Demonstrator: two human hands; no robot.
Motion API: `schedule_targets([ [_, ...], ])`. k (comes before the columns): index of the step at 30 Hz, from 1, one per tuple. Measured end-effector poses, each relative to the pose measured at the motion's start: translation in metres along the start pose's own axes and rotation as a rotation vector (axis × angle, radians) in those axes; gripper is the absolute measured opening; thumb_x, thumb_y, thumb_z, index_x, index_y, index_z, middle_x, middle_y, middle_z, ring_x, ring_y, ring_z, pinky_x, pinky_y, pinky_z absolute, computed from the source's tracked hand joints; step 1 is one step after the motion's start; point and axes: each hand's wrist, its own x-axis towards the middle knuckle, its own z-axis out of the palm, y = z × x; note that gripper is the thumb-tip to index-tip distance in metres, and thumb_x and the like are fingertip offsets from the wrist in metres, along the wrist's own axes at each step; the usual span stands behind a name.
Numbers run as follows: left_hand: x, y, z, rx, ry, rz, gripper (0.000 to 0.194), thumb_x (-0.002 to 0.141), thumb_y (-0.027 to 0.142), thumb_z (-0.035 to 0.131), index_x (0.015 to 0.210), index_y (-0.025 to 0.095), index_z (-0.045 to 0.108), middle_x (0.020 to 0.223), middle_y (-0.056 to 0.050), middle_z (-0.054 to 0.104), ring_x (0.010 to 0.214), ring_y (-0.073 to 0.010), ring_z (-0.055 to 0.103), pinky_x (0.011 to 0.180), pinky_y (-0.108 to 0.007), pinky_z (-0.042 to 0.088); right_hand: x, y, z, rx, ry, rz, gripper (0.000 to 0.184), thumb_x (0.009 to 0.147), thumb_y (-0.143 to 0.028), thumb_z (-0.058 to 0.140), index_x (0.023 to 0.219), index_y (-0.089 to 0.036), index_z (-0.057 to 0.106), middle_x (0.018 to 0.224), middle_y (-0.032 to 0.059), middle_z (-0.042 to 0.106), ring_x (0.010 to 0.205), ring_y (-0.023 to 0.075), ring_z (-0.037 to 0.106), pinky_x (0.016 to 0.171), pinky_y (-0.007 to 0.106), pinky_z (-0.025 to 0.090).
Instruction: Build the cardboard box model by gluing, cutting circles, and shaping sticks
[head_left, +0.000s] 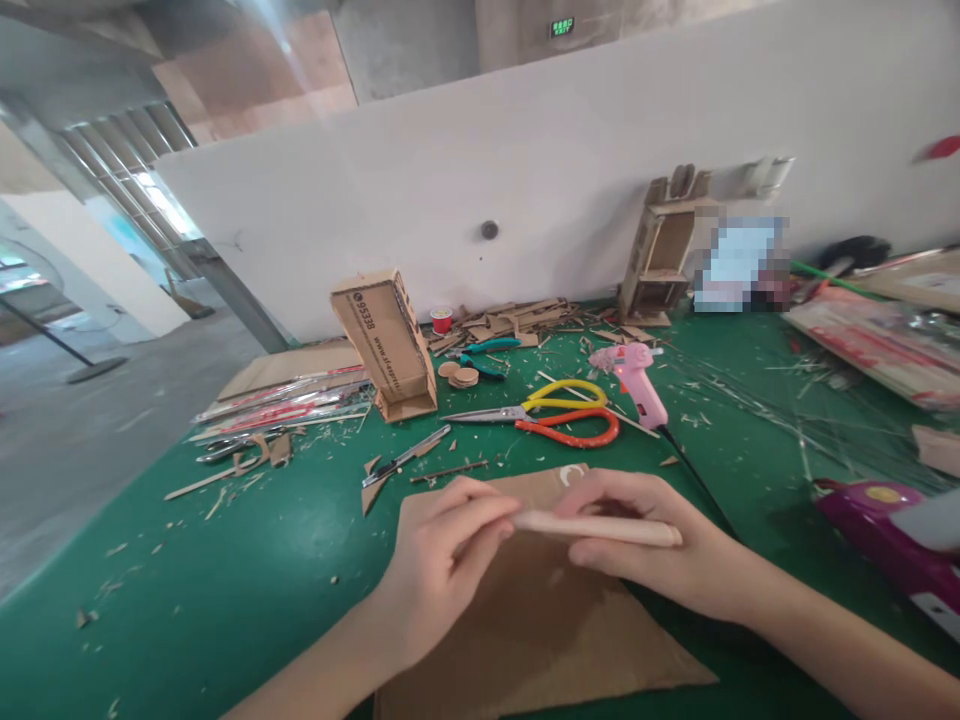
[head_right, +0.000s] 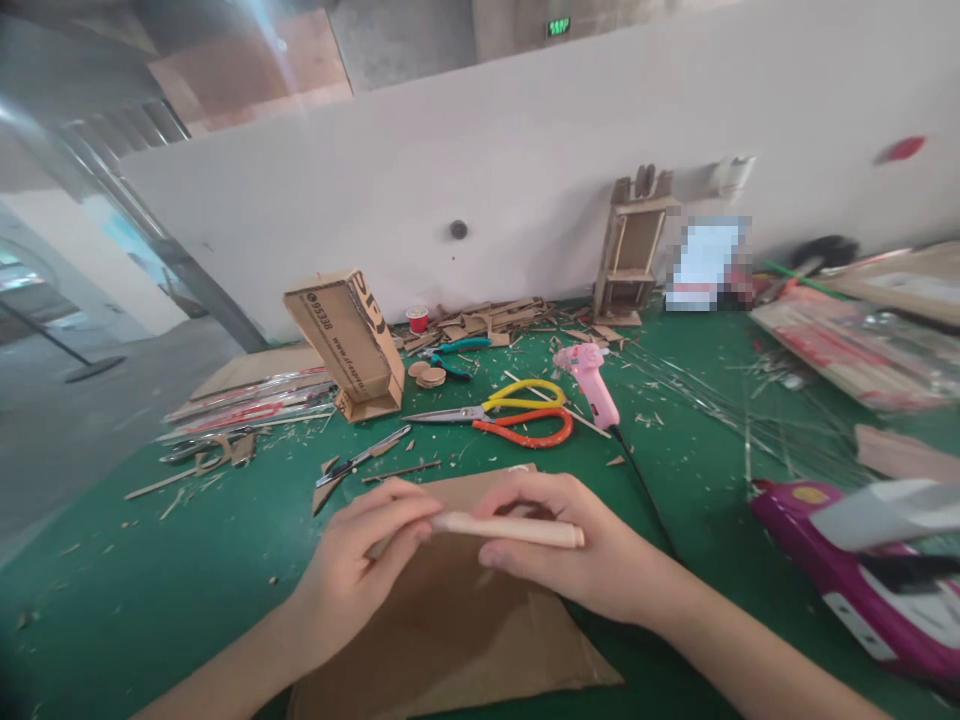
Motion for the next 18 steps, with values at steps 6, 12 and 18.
schedule_targets([
  [6,0.02,-0.052,-0.067,0.361,0.161,-0.151,0.022,0.091,0.029,0.048,0.106,0.021,0.063,0.107,-0.006,0.065,0.095,-0.0187,0.061,0.085,-0.031,0.047,0.024,0.003,-0.04,-0.839,0.304,-0.245,0.028,0.091,-0.02,0.042,0.114,-0.021,0.058,0.113,0.0077,0.064,0.107,0.0222,0.057,0.092,0.04,0.045],
  [12,0.016,-0.114,-0.139,0.697,-0.028,-0.371,0.033,0.092,0.041,0.039,0.106,0.021,0.061,0.113,-0.01,0.064,0.101,-0.0289,0.06,0.087,-0.042,0.044,0.074,0.01,-0.046,-1.244,0.057,0.021,0.037,0.08,-0.003,0.042,0.114,-0.009,0.056,0.115,0.0148,0.062,0.107,0.0257,0.057,0.083,0.036,0.048],
  [18,0.005,-0.132,-0.136,0.861,-0.061,-0.281,0.041,0.092,0.043,0.034,0.114,0.018,0.058,0.118,-0.016,0.054,0.112,-0.033,0.052,0.093,-0.046,0.041,0.093,0.003,-0.031,-1.34,0.066,0.092,0.036,0.075,0.004,0.043,0.105,-0.006,0.06,0.105,0.0198,0.063,0.1,0.0292,0.059,0.078,0.037,0.047],
])
